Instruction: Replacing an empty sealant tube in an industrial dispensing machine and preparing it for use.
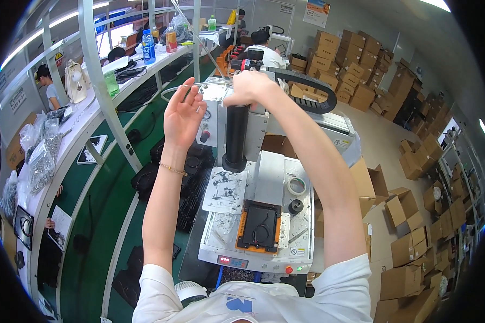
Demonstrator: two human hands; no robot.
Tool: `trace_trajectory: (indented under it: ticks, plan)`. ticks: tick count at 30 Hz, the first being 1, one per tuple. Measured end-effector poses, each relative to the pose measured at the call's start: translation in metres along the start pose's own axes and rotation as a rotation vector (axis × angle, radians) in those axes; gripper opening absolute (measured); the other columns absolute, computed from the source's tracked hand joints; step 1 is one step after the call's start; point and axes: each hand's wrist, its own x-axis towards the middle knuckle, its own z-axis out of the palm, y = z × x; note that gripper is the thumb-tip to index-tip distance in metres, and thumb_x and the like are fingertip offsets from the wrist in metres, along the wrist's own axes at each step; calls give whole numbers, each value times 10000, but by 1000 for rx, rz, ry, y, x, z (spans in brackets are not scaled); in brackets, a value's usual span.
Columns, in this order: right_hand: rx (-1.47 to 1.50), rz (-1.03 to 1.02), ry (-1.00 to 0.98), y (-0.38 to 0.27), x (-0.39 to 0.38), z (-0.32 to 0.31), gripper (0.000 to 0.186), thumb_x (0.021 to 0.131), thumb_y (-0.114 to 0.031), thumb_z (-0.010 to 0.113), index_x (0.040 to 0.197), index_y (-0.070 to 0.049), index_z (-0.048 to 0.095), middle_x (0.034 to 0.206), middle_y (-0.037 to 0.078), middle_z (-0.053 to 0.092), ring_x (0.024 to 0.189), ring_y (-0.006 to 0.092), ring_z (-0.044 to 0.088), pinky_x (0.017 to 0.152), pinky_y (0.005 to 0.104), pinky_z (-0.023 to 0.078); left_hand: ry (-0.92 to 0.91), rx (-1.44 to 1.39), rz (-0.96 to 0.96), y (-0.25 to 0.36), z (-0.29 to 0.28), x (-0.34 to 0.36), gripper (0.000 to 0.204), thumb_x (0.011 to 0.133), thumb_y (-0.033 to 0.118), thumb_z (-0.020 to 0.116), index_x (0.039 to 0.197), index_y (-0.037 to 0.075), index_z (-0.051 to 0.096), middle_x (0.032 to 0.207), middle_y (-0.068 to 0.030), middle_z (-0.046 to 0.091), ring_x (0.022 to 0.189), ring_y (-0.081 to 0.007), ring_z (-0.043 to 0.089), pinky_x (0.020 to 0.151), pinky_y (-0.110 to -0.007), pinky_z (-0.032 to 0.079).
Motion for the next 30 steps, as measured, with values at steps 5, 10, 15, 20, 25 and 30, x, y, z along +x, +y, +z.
trace_trajectory:
  ticks: [5,10,15,20,25,30]
  plan:
    - [-129,-151,18,-2,-3,-5,705,673,-661,601,752,36,674,660,123,684,724,225,700,731,355,555,15,4,-1,1,-2,0,362,983,185,478,1290,-6,462,1015,-71,613,869,-158,536,781,-296,465]
    - [-82,103,-46,-15,-2,-6,639,702,-579,609,860,35,687,769,144,700,735,236,694,732,345,552,39,-15,-2,4,-8,-6,348,979,174,483,1278,-3,470,1001,-68,615,867,-161,537,779,-299,465]
    - [-49,33,-72,-6,0,-7,598,698,-519,658,950,22,696,822,148,707,802,237,699,744,326,561,63,-22,-10,-1,-7,-8,341,982,165,474,1279,-2,468,985,-66,615,855,-164,533,769,-296,458]
    - [-53,-497,241,29,11,17,654,706,-601,637,713,52,670,713,193,675,710,325,675,696,385,554,52,-36,-8,-8,-5,-5,339,984,162,470,1280,-2,462,975,-66,615,850,-167,528,761,-294,454]
    - [-158,-174,164,8,5,17,760,682,-691,602,741,64,669,750,214,664,745,334,669,693,407,539,96,278,82,-15,-8,-15,362,941,103,516,1286,12,459,986,-49,601,874,-145,530,736,-270,454]
    - [-153,-231,148,21,2,13,799,665,-725,592,756,65,672,766,208,669,766,343,669,698,404,538,81,1245,84,-57,-51,-30,732,654,216,847,1240,15,457,1055,-72,513,901,-129,522,792,-263,474]
